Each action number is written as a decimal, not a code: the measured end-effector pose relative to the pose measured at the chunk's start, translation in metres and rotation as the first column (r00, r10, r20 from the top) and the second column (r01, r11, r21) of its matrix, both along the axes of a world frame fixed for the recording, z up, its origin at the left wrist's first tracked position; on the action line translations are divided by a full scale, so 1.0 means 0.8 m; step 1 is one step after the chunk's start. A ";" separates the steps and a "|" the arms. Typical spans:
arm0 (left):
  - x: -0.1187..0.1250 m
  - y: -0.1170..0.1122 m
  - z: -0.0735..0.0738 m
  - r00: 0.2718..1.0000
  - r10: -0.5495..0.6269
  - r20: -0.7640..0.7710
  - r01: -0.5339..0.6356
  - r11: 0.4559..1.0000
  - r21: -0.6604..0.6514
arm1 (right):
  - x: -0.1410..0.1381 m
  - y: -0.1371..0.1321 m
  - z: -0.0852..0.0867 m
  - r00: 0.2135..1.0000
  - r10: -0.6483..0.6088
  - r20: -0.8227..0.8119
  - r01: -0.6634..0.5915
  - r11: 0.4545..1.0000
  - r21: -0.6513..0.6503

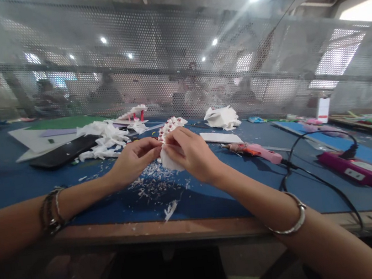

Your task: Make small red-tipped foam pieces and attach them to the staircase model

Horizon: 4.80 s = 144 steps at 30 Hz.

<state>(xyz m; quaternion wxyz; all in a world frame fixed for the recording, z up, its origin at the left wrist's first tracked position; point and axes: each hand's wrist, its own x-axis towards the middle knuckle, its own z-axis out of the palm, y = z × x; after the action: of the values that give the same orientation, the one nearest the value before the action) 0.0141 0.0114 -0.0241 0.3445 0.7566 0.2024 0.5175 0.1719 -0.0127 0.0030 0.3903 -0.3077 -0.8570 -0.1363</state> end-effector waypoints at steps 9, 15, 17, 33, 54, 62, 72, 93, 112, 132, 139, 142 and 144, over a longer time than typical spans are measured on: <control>-0.001 -0.004 0.004 0.999 0.031 -0.032 -0.030 0.998 0.057 | -0.002 -0.004 0.000 0.996 0.019 -0.088 -0.021 0.999 -0.032; -0.002 -0.003 0.007 1.000 0.007 0.006 -0.007 0.999 0.033 | -0.001 -0.005 0.003 0.938 0.088 -0.335 -0.184 0.946 -0.267; -0.004 -0.002 0.008 1.000 0.007 0.017 -0.007 0.999 0.040 | -0.002 -0.004 0.002 0.917 0.111 -0.383 -0.241 0.919 -0.311; -0.009 -0.002 0.009 0.997 0.079 -0.016 -0.074 0.981 0.177 | -0.004 -0.013 -0.001 0.956 0.184 -0.226 -0.228 0.956 -0.184; -0.007 -0.006 0.017 0.997 -0.070 -0.013 0.070 0.996 -0.058 | -0.006 -0.009 -0.003 0.919 0.155 -0.361 -0.233 0.955 -0.182; -0.005 -0.005 0.016 1.000 0.027 -0.015 -0.028 0.999 -0.042 | -0.002 -0.014 0.001 0.991 0.084 -0.104 -0.099 0.985 -0.144; -0.005 -0.001 0.017 0.994 -0.086 -0.069 0.083 0.995 -0.051 | 0.003 -0.019 0.016 0.996 0.067 0.059 -0.068 0.998 0.019; -0.002 -0.005 0.016 0.982 -0.189 -0.008 0.183 0.957 -0.227 | 0.016 -0.010 0.020 0.989 0.146 0.011 -0.140 0.966 -0.216; -0.004 -0.002 0.012 0.965 -0.208 -0.157 0.166 0.955 -0.246 | 0.015 -0.007 0.024 0.947 0.121 0.296 -0.124 0.992 -0.008; -0.002 -0.001 0.013 0.981 -0.175 -0.087 0.145 0.951 -0.273 | 0.013 -0.011 0.020 0.989 0.145 -0.037 -0.143 0.847 -0.513; -0.003 -0.001 0.012 0.974 -0.195 -0.117 0.154 0.944 -0.292 | 0.014 -0.012 0.021 0.986 0.166 0.004 -0.148 0.891 -0.429; -0.003 -0.003 0.013 0.970 -0.188 -0.157 0.135 0.945 -0.299 | 0.014 -0.013 0.025 0.985 0.136 0.105 -0.096 0.942 -0.322; -0.003 -0.003 0.013 0.962 -0.195 -0.191 0.133 0.946 -0.296 | 0.014 -0.013 0.027 0.977 0.111 0.180 -0.061 0.964 -0.259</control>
<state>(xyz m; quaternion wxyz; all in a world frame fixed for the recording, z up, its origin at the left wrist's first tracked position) 0.0115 0.0087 -0.0134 0.4661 0.7664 0.2461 0.3671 0.1827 -0.0233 0.0244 0.2686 -0.3025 -0.9137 -0.0384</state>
